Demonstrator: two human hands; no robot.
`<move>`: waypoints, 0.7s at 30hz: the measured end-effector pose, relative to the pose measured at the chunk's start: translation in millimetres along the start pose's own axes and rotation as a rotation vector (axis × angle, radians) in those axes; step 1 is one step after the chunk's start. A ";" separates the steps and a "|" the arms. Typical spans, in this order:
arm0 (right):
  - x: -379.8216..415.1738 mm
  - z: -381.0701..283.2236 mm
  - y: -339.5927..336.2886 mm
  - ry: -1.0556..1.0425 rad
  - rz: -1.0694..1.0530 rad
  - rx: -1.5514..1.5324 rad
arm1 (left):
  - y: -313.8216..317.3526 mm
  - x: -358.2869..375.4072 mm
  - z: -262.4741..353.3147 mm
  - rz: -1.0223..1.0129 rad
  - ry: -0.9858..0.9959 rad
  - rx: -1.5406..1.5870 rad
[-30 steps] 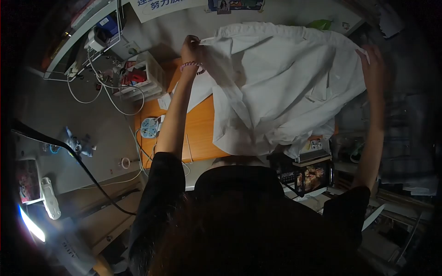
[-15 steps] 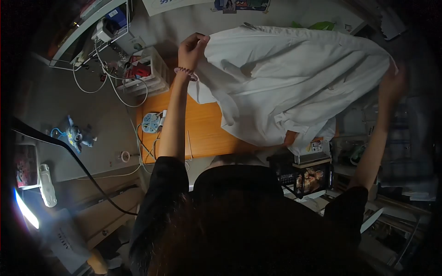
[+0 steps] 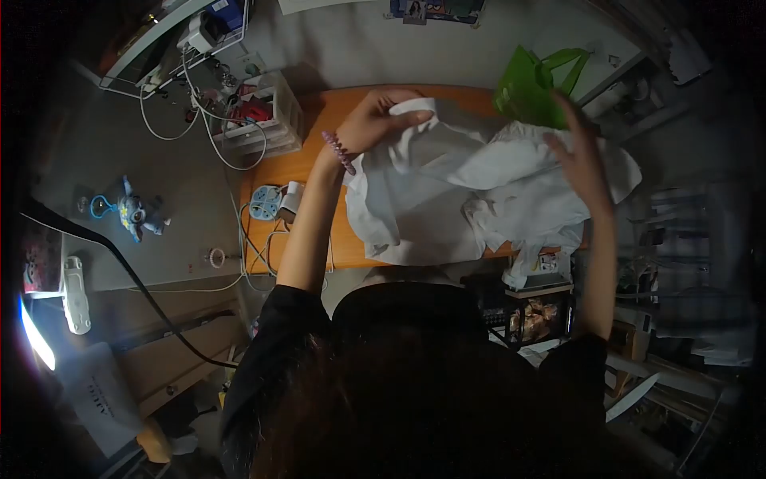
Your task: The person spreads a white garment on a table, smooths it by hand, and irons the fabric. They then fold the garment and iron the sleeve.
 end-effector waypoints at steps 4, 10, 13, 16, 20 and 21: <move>-10.5 -14.7 112.9 0.208 -0.431 -0.472 | 34.8 0.3 4.9 -0.079 -0.028 -0.019; 6.1 71.4 175.7 0.487 -0.472 -0.267 | 47.2 58.4 -32.1 0.129 -0.044 -0.481; 21.6 75.4 127.4 0.179 -0.073 -0.674 | 48.5 90.4 -76.2 0.196 -0.294 -0.837; 57.0 76.5 93.3 0.247 -0.015 -0.675 | 47.6 116.7 -134.0 0.216 -0.474 -0.873; 114.7 104.8 63.4 0.329 -0.079 -0.357 | 37.5 136.8 -156.5 0.155 -0.491 -0.533; 123.5 102.9 52.4 0.374 -0.028 -0.323 | 38.0 144.6 -166.2 0.042 -0.500 -0.380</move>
Point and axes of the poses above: each hand's wrist, its own x-axis away from the middle knuckle, its own y-axis out of the palm, z = x × y, the point moved 3 cm from there along -x, towards the middle knuckle, and after that the axes turned 7 degrees about -y, right-handed, at the moved point
